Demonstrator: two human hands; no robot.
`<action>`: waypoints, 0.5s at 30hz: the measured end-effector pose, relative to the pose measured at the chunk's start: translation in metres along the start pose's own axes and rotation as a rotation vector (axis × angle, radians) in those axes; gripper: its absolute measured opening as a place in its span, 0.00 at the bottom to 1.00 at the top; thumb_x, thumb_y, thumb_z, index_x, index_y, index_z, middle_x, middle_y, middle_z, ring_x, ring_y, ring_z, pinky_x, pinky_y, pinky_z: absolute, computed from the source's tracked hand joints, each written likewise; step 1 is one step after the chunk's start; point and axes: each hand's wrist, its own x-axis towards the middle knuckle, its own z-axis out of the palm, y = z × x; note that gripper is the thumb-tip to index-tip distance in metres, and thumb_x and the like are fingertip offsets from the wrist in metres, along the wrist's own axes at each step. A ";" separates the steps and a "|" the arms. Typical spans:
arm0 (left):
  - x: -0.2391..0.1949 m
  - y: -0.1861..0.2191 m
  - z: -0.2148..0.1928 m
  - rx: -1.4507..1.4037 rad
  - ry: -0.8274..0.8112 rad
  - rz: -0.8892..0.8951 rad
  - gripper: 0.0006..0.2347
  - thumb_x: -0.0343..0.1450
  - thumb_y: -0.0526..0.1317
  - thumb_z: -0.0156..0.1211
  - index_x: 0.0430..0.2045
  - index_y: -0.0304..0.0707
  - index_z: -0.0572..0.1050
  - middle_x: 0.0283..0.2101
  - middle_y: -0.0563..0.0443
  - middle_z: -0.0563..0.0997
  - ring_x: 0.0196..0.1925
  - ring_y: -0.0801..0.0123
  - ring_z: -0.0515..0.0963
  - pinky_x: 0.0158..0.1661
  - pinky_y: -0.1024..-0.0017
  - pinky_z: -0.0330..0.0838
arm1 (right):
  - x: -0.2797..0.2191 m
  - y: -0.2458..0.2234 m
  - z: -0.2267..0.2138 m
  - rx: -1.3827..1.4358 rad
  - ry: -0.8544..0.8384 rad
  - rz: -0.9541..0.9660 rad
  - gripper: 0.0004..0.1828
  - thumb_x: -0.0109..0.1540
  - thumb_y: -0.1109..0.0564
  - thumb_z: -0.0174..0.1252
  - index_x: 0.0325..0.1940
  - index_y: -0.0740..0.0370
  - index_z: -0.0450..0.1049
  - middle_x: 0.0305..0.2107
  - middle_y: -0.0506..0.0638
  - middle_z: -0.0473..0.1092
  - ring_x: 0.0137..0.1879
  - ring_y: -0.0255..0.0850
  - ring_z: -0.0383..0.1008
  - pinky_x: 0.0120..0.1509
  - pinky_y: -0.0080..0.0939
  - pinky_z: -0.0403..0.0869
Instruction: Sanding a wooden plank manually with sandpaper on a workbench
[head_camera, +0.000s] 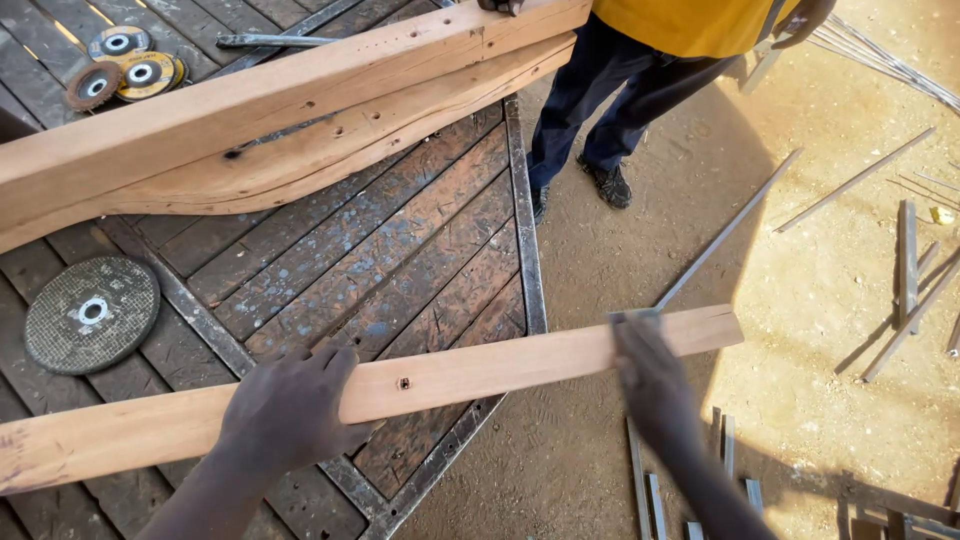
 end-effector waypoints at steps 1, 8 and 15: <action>-0.001 0.001 0.001 -0.006 0.028 -0.009 0.34 0.55 0.71 0.69 0.44 0.50 0.70 0.42 0.54 0.80 0.41 0.51 0.82 0.36 0.48 0.79 | -0.008 0.045 -0.012 -0.021 -0.019 0.172 0.26 0.66 0.62 0.48 0.70 0.66 0.65 0.69 0.63 0.62 0.78 0.59 0.56 0.81 0.52 0.55; 0.002 0.000 0.001 -0.029 -0.021 -0.014 0.34 0.54 0.70 0.73 0.44 0.51 0.71 0.45 0.53 0.78 0.43 0.48 0.82 0.41 0.47 0.77 | 0.011 0.014 0.012 -0.387 0.125 0.061 0.10 0.60 0.73 0.36 0.30 0.69 0.62 0.45 0.65 0.65 0.48 0.61 0.60 0.59 0.61 0.63; 0.000 0.000 0.011 -0.015 0.023 0.019 0.35 0.52 0.68 0.75 0.46 0.51 0.70 0.51 0.53 0.78 0.41 0.47 0.82 0.39 0.46 0.78 | -0.001 -0.060 0.009 -0.062 -0.004 -0.181 0.29 0.62 0.53 0.57 0.68 0.62 0.68 0.66 0.55 0.66 0.72 0.52 0.65 0.76 0.52 0.63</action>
